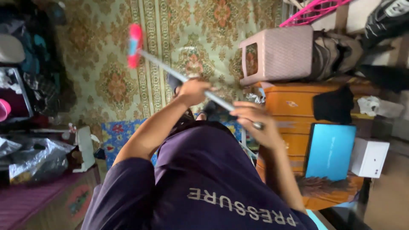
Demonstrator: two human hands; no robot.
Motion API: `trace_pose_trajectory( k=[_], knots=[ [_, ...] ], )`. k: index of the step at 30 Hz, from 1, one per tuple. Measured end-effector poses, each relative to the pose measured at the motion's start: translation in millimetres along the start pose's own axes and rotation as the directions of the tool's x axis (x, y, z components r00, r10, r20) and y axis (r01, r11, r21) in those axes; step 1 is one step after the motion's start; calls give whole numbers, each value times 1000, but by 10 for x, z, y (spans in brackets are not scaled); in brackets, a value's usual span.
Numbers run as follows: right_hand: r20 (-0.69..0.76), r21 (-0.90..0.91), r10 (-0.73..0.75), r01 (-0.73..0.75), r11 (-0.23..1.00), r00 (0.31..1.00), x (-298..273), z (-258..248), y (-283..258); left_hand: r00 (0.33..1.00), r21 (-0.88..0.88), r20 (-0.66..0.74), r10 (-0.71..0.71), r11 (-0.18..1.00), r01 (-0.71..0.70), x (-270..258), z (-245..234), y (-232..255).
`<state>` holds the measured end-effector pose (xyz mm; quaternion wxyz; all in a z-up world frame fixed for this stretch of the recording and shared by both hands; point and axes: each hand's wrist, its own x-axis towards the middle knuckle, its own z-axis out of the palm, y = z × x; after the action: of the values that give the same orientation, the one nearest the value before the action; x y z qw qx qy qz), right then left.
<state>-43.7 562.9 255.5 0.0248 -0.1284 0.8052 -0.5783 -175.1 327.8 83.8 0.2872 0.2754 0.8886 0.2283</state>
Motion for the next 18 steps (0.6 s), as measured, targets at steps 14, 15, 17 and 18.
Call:
trace_pose_trajectory(
  k=[14, 15, 17, 18],
  knots=[
    [145, -301, -259, 292, 908, 955, 1453, -54, -694, 827, -366, -154, 540, 746, -556, 1430, 82, 116],
    [117, -223, -252, 273, 936, 961, 1528, -13, -540, 781, -428, -257, 569, 657, -620, 1385, 16, -43],
    [62, -150, -192, 199, 968, 980, 1713, 136, -278, 919, -410, -80, 385, 828, -383, 1194, -425, -326],
    [-1, -74, -135, 134, 988, 991, 1805, 211, -146, 983, -327, 91, 162, 937, -124, 1104, -655, -477]
  ],
)
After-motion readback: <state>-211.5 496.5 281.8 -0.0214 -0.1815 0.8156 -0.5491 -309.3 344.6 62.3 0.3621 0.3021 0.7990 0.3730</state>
